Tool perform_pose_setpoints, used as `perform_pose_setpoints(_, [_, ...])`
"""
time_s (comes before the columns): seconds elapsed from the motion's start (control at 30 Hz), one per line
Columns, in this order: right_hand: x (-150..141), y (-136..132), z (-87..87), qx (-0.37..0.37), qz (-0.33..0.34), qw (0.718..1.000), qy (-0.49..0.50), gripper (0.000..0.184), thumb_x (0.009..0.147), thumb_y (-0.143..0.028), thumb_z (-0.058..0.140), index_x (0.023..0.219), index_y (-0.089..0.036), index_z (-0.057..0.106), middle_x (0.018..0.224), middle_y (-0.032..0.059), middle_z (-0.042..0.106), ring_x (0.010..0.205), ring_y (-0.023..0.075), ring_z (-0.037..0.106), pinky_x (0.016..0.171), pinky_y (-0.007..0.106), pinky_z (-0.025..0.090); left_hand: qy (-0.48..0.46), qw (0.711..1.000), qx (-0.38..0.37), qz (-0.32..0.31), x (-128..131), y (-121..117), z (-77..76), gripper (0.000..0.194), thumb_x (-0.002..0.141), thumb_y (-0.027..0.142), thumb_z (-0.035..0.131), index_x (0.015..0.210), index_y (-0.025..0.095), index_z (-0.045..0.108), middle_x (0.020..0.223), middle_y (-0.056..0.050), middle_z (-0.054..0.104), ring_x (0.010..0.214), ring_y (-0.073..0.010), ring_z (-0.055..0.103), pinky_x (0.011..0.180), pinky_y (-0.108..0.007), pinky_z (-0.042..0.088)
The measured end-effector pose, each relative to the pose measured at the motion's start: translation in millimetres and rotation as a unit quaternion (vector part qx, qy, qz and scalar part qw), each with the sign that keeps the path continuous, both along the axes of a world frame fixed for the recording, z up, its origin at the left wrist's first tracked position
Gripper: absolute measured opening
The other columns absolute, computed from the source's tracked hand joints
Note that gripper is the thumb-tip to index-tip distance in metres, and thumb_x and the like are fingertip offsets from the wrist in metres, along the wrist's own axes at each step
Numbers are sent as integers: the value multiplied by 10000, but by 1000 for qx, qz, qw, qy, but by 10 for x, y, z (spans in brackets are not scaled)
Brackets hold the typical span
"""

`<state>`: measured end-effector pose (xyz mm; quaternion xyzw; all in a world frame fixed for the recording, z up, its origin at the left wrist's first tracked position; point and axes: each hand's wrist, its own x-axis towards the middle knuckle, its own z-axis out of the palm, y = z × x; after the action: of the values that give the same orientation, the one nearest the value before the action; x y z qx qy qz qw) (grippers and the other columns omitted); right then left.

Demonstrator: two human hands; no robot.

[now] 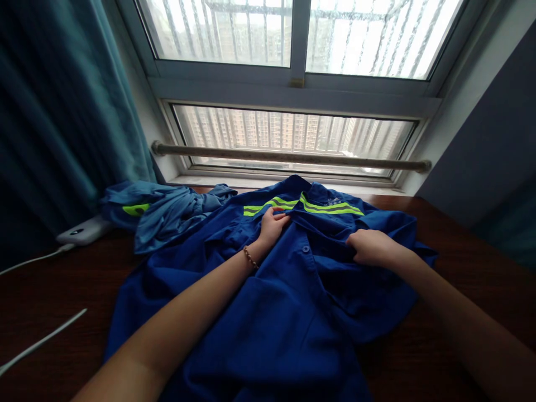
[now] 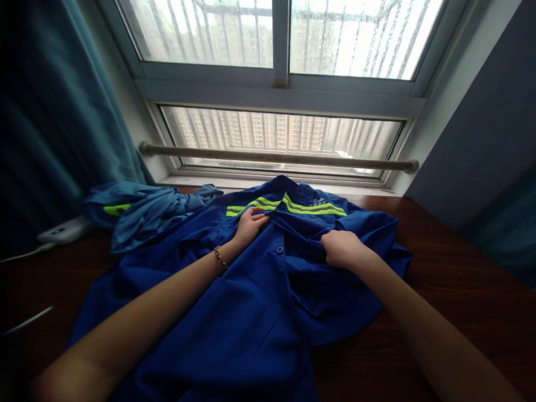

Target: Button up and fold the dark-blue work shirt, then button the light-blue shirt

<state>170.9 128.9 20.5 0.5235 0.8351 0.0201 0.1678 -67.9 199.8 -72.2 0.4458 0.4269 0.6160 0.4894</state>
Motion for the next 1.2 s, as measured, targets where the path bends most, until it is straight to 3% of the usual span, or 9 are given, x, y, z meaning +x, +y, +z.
perform_pose_setpoints(0.13, [-80, 13, -83, 0, 66, 993, 97, 115, 682, -200, 533, 757, -179, 618, 797, 76, 633, 733, 222, 598, 577, 262, 383, 123, 991, -28, 30, 9, -85, 146, 325, 623, 132, 642, 879, 155, 442, 731, -26, 607, 594, -134, 597, 606, -286, 488])
perform_pose_setpoints(0.27, [-154, 90, -247, 13, 99, 969, 225, 98, 718, -231, 534, 759, -180, 608, 767, 42, 616, 714, 170, 566, 595, 231, 369, 348, 926, 53, 138, 64, -315, 431, 337, 598, 157, 643, 880, 156, 457, 822, -37, 572, 671, -133, 558, 644, -269, 449])
perform_pose_setpoints(0.4, [-142, 200, -372, -79, 76, 929, 354, 141, 742, -238, 533, 717, -148, 638, 658, 18, 597, 612, 133, 526, 557, 215, 357, 474, 872, 112, -43, 153, -576, 599, 152, 641, 235, 614, 760, 170, 545, 716, -15, 583, 640, -141, 542, 571, -230, 406])
perform_pose_setpoints(0.5, [-115, 246, -389, -233, -15, 852, 468, 235, 740, -339, 567, 742, -122, 659, 603, 9, 588, 531, 117, 493, 497, 215, 342, 524, 827, 80, -190, 201, -675, 544, 141, 593, 267, 660, 671, 180, 581, 630, -2, 583, 572, -141, 527, 481, -214, 350])
perform_pose_setpoints(0.63, [-90, 252, -365, -385, -152, 685, 599, 280, 672, -385, 652, 751, -116, 643, 646, 22, 618, 534, 117, 524, 545, 227, 403, 543, 796, 85, -254, 202, -676, 445, 110, 553, 223, 680, 593, 186, 584, 577, 16, 575, 513, -117, 495, 444, -201, 297])
perform_pose_setpoints(0.7, [-84, 244, -349, -413, -171, 641, 624, 286, 655, -389, 674, 737, -118, 637, 654, 27, 619, 550, 117, 535, 573, 232, 419, 538, 789, 92, -281, 186, -659, 440, 110, 558, 233, 681, 578, 186, 584, 555, 26, 568, 490, -105, 483, 442, -196, 291])
perform_pose_setpoints(0.8, [-71, 232, -317, -427, -160, 658, 599, 299, 671, -416, 665, 720, -123, 631, 634, 12, 606, 532, 100, 514, 545, 213, 400, 539, 778, 99, -308, 167, -641, 455, 136, 546, 249, 698, 581, 181, 586, 550, 33, 569, 480, -100, 478, 442, -194, 292])
perform_pose_setpoints(1.0, [-24, 243, -270, -400, -46, 804, 438, 260, 577, -341, 740, 694, -126, 654, 563, -38, 549, 508, 68, 433, 473, 181, 293, 519, 789, 85, -319, 161, -645, 471, 170, 567, 279, 686, 511, 166, 571, 483, 15, 562, 443, -111, 485, 419, -199, 299])
perform_pose_setpoints(1.2, [7, 242, -257, -360, -78, 817, 443, 216, 574, -276, 733, 729, -128, 706, 682, 13, 653, 606, 129, 548, 557, 204, 394, 409, 847, -49, -337, 167, -664, 566, 168, 626, 267, 632, 535, 164, 535, 438, -4, 571, 414, -142, 550, 405, -206, 399])
